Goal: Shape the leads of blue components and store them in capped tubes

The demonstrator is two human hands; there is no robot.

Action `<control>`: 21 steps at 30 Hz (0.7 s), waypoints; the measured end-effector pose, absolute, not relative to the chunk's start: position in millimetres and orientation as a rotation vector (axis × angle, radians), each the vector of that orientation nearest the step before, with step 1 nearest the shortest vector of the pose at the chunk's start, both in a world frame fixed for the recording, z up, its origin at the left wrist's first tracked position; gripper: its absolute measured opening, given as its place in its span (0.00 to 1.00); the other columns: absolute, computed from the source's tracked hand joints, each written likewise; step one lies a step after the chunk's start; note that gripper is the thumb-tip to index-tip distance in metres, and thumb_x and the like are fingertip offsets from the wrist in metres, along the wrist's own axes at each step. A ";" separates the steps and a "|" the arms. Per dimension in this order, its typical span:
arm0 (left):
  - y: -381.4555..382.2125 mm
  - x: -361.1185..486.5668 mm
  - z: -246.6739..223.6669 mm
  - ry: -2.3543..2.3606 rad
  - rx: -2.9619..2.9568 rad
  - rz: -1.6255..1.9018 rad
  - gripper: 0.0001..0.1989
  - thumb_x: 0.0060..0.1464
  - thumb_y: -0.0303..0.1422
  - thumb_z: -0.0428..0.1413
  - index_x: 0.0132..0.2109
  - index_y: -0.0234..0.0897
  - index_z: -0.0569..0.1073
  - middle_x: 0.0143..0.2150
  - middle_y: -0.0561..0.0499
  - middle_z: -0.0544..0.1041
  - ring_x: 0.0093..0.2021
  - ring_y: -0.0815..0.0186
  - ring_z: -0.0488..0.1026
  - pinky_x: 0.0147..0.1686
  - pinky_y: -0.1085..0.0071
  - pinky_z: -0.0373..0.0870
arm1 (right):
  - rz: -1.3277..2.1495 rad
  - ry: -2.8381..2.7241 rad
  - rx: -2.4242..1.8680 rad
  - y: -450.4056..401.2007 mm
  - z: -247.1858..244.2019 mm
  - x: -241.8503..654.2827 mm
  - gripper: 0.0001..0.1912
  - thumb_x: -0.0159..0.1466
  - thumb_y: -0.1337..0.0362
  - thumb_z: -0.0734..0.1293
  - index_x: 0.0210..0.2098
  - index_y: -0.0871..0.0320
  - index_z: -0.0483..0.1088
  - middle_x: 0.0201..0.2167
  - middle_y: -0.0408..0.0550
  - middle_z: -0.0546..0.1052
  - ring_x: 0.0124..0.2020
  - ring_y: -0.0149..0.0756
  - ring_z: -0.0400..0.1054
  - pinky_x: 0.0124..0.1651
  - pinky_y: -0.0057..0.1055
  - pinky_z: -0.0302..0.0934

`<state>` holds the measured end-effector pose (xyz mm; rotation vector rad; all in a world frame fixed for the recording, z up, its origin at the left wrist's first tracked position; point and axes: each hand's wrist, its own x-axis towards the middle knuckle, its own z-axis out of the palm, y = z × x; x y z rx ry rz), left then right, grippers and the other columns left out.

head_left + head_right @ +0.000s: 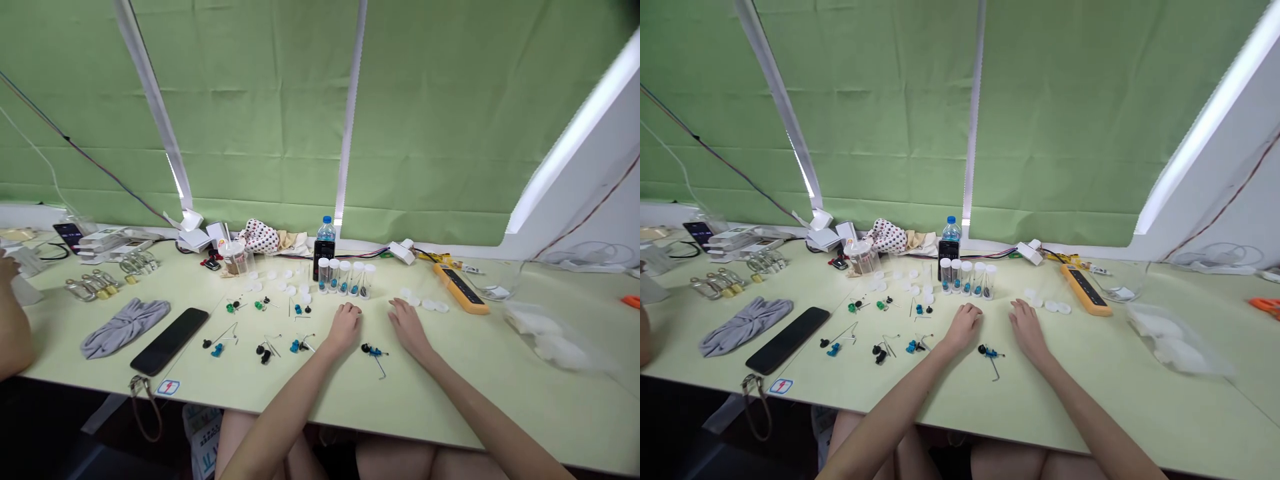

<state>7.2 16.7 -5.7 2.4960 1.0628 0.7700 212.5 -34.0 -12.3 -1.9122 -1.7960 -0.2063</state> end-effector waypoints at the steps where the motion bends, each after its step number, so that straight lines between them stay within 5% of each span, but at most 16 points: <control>1: 16.4 7.4 -5.1 1.065 2.501 0.758 0.12 0.56 0.25 0.44 0.45 0.36 0.67 0.45 0.46 0.66 0.46 0.61 0.61 0.49 0.63 0.59 | -0.211 -1.796 -1.931 -26.8 -10.8 217.6 0.19 0.65 0.62 0.51 0.51 0.60 0.63 0.52 0.55 0.65 0.51 0.43 0.61 0.53 0.40 0.57; 8: 14.9 11.2 -3.4 1.064 2.527 0.747 0.11 0.55 0.27 0.46 0.45 0.37 0.67 0.45 0.46 0.65 0.45 0.61 0.61 0.47 0.62 0.60 | -0.241 -1.813 -2.021 -2.7 -6.0 220.8 0.17 0.65 0.66 0.51 0.50 0.58 0.63 0.51 0.53 0.63 0.37 0.38 0.67 0.36 0.33 0.62; 14: 15.5 13.3 -3.6 1.042 2.519 0.745 0.12 0.57 0.27 0.44 0.45 0.38 0.68 0.44 0.46 0.65 0.45 0.61 0.61 0.48 0.63 0.60 | -0.325 -1.691 -2.181 -2.1 -8.2 223.4 0.20 0.65 0.64 0.52 0.55 0.58 0.57 0.61 0.58 0.52 0.43 0.44 0.67 0.38 0.37 0.62; 21: 16.5 14.1 -3.6 1.050 2.480 0.745 0.12 0.56 0.26 0.43 0.45 0.37 0.68 0.44 0.46 0.66 0.45 0.62 0.62 0.48 0.63 0.60 | -0.226 -1.606 -2.337 2.8 -7.6 224.0 0.24 0.65 0.60 0.51 0.59 0.60 0.52 0.61 0.64 0.52 0.45 0.48 0.68 0.40 0.40 0.61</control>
